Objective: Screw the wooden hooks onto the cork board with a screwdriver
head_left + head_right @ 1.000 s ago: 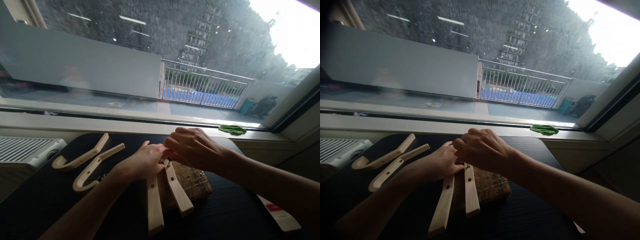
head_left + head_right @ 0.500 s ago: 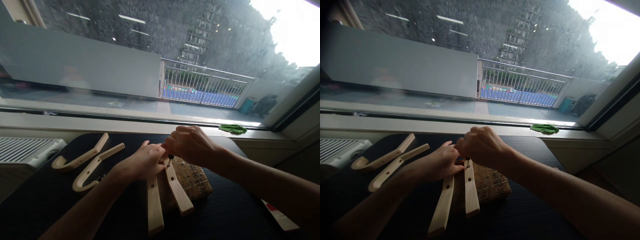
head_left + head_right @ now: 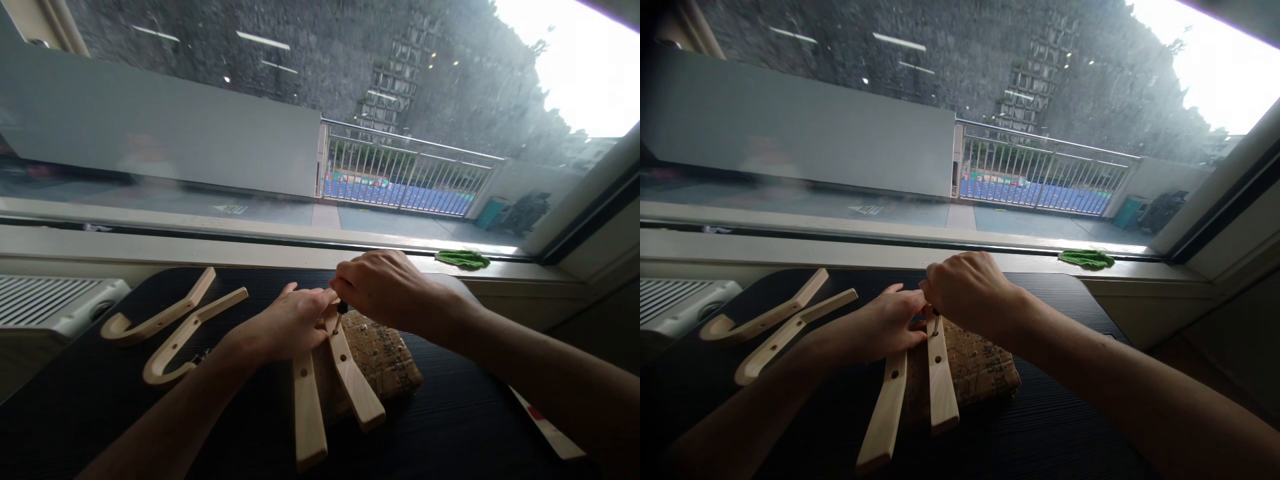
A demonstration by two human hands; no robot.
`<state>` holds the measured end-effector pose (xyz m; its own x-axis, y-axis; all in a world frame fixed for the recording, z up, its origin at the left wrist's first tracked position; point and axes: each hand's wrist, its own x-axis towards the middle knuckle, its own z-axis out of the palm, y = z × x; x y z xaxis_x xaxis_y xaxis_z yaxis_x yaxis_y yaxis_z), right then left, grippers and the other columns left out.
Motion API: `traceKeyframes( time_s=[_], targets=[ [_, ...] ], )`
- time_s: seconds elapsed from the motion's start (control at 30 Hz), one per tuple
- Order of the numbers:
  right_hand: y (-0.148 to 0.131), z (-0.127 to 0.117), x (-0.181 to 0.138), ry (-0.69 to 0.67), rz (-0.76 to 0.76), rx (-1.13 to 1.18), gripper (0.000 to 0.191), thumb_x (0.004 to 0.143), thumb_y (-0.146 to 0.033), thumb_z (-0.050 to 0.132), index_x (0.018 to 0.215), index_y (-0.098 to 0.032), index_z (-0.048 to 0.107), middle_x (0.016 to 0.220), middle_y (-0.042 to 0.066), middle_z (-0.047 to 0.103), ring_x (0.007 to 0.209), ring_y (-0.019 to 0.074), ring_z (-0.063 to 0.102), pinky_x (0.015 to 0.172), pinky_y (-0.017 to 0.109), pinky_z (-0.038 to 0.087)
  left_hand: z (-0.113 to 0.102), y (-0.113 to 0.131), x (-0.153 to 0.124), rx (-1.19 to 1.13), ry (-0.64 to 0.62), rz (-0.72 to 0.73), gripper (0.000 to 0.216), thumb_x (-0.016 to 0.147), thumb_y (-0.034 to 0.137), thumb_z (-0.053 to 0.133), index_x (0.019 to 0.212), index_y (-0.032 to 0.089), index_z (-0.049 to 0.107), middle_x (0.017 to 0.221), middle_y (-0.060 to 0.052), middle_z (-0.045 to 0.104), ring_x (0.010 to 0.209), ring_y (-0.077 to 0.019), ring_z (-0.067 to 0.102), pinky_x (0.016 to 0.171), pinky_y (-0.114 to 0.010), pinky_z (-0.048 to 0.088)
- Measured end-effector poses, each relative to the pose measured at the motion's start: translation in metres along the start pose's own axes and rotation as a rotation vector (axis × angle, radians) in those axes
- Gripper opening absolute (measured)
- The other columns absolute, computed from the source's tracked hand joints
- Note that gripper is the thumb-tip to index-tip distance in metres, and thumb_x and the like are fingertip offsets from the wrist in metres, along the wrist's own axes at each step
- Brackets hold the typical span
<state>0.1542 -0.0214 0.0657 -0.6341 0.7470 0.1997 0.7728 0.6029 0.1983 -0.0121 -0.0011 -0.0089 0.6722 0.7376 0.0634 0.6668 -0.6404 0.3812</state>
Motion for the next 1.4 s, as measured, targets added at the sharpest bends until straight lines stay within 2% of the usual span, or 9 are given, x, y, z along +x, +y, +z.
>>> traceKeyframes(
  time_s=[0.17,0.37,0.63,0.9,1.17,1.27,1.4],
  targets=[
    [0.003,-0.016,-0.015,-0.089,-0.17,0.273,0.021,0.088,-0.02,0.04,0.097,-0.016,0.059,0.081,0.004,0.063,0.071,0.0118,0.053,0.061,0.024,0.032,0.002,-0.003,0.002,0.036,-0.017,-0.004,0.02,0.076,0.028,0.05,0.093,0.024,0.059,0.098,-0.002,0.063,0.096,-0.0217,0.056,0.103,-0.05,0.022],
    [0.004,-0.016,-0.018,-0.106,-0.3,0.341,0.018,0.089,-0.017,0.043,0.099,-0.013,0.058,0.084,0.006,0.061,0.078,0.0128,0.052,0.065,0.025,0.034,0.004,-0.005,0.003,0.076,-0.037,-0.031,0.018,0.076,0.033,0.05,0.085,0.023,0.062,0.092,-0.002,0.065,0.089,-0.0208,0.057,0.1,-0.044,0.029],
    [0.002,-0.008,-0.014,-0.062,-0.225,0.31,0.021,0.091,-0.024,0.042,0.097,-0.011,0.057,0.075,0.005,0.06,0.067,0.0113,0.051,0.06,0.025,0.032,0.004,-0.006,0.003,0.076,-0.026,0.027,0.016,0.076,0.028,0.05,0.088,0.024,0.061,0.096,-0.002,0.065,0.095,-0.021,0.056,0.099,-0.044,0.029],
    [0.004,0.007,-0.013,0.024,0.007,0.35,0.03,0.09,-0.039,0.042,0.091,-0.014,0.058,0.066,0.001,0.057,0.055,0.0081,0.046,0.053,0.023,0.027,0.002,-0.003,0.0,0.031,-0.014,0.008,0.024,0.075,0.023,0.05,0.098,0.025,0.056,0.102,-0.001,0.061,0.096,-0.0189,0.054,0.102,-0.046,0.024],
    [0.009,0.018,-0.017,0.107,0.183,0.318,0.032,0.085,-0.046,0.047,0.084,-0.016,0.058,0.06,-0.001,0.055,0.049,0.0073,0.04,0.048,0.023,0.023,0.001,0.0,0.0,0.015,0.016,0.005,0.034,0.073,0.023,0.051,0.108,0.025,0.052,0.098,-0.002,0.062,0.091,-0.0206,0.057,0.098,-0.044,0.029],
    [0.007,0.017,-0.017,0.124,0.172,0.274,0.029,0.087,-0.043,0.046,0.085,-0.016,0.058,0.062,0.0,0.056,0.052,0.0082,0.043,0.05,0.024,0.024,0.001,-0.001,0.0,0.017,0.013,0.008,0.037,0.072,0.023,0.051,0.109,0.025,0.051,0.097,-0.002,0.063,0.091,-0.0203,0.057,0.097,-0.043,0.03],
    [0.003,0.01,-0.018,0.114,0.025,0.28,0.022,0.09,-0.03,0.043,0.096,-0.016,0.059,0.074,0.003,0.061,0.066,0.0115,0.051,0.058,0.024,0.03,0.003,-0.002,0.001,0.022,-0.002,-0.014,0.034,0.072,0.025,0.052,0.106,0.024,0.053,0.102,-0.003,0.062,0.096,-0.0218,0.056,0.1,-0.044,0.028]
  ],
)
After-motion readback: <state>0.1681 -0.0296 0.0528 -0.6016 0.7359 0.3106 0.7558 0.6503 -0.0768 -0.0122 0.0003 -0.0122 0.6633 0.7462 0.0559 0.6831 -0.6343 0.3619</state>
